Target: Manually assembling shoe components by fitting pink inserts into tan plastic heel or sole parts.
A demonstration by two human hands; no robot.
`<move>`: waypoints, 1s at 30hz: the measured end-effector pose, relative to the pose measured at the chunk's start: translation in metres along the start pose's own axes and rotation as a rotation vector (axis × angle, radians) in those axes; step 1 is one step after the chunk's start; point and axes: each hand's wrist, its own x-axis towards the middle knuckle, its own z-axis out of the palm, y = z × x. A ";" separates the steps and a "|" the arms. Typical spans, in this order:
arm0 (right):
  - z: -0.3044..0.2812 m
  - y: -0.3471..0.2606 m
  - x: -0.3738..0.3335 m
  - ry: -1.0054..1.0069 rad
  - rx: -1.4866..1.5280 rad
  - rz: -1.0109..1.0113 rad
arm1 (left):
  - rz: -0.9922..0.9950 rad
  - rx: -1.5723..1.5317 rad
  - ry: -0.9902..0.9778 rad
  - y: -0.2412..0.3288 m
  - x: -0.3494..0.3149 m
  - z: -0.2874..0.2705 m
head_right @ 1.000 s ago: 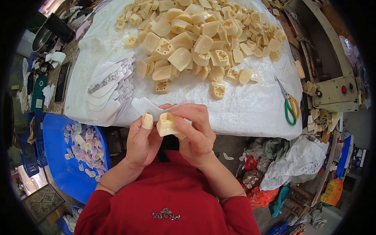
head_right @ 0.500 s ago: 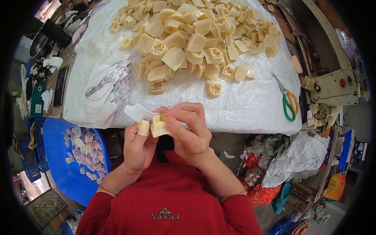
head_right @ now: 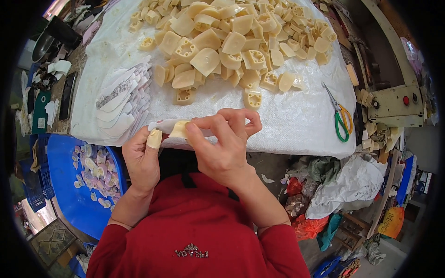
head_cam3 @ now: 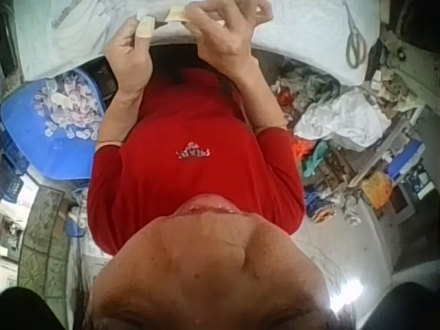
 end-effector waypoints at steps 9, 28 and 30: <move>-0.009 -0.003 0.003 -0.273 -0.023 0.070 | 0.160 0.261 -0.059 -0.006 0.002 0.008; 0.005 0.011 -0.017 -0.228 0.540 0.267 | 0.195 0.138 -0.135 -0.013 0.005 0.001; 0.006 0.006 -0.015 -0.197 0.413 0.228 | 0.274 0.280 -0.076 -0.013 0.004 0.002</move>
